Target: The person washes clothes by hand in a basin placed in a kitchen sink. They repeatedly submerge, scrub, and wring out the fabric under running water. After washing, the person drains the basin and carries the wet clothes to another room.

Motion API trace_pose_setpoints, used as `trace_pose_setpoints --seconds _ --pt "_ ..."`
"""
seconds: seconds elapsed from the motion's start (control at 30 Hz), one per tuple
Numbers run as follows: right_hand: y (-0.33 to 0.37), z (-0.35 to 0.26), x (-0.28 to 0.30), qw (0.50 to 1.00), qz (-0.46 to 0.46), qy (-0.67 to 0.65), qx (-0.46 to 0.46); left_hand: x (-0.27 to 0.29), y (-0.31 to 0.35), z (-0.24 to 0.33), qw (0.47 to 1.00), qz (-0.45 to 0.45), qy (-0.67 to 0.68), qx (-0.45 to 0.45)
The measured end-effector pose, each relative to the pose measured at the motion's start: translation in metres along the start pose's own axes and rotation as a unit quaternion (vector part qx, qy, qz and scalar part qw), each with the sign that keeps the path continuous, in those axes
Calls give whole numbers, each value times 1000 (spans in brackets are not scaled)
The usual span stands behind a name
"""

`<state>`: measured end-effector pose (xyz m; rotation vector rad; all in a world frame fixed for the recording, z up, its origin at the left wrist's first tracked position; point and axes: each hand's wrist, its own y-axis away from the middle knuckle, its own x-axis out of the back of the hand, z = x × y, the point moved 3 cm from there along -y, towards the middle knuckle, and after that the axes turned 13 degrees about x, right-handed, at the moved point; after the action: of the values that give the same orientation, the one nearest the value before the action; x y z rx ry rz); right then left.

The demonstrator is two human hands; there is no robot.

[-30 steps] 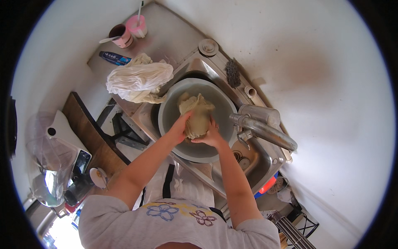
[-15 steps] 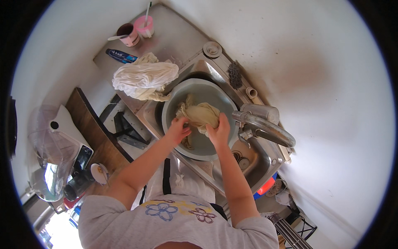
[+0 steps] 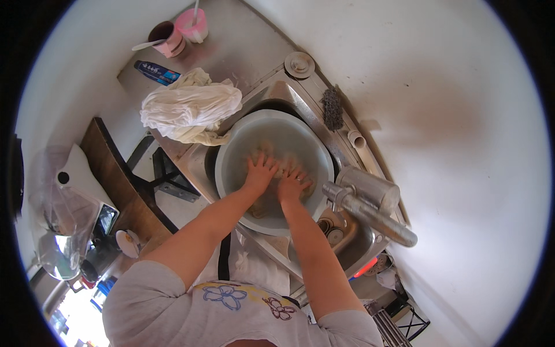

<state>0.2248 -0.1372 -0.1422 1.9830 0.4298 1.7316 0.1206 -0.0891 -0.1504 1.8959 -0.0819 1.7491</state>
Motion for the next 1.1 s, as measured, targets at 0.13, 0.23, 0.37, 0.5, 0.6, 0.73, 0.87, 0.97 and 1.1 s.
trace_pose_setpoints --seconds 0.13,0.23,0.37,0.5,0.6,0.73,0.87,0.97,1.1 --pt "-12 11 -18 988 140 -11 57 -35 -20 -4 997 61 37 -11" --pt "-29 9 5 990 132 18 36 -26 -53 -15 968 -70 224 90" --pt "-48 29 -12 983 125 110 73 5 -64 -10 930 -114 306 171" --pt "-71 25 -2 996 19 59 62 16 -79 -22 942 -108 276 155" --pt "-84 33 -7 998 25 25 46 4 -74 -17 964 2 235 122" --pt "-71 61 -29 977 188 -68 74 34 -69 -9 987 -48 150 18" --pt "-24 12 52 968 224 -112 17 36 -65 -43 932 -164 320 46" --pt "12 11 63 978 181 -88 -47 54 -35 -38 887 -111 419 159" --pt "41 12 102 920 302 -242 64 91 11 -27 719 -197 576 337"
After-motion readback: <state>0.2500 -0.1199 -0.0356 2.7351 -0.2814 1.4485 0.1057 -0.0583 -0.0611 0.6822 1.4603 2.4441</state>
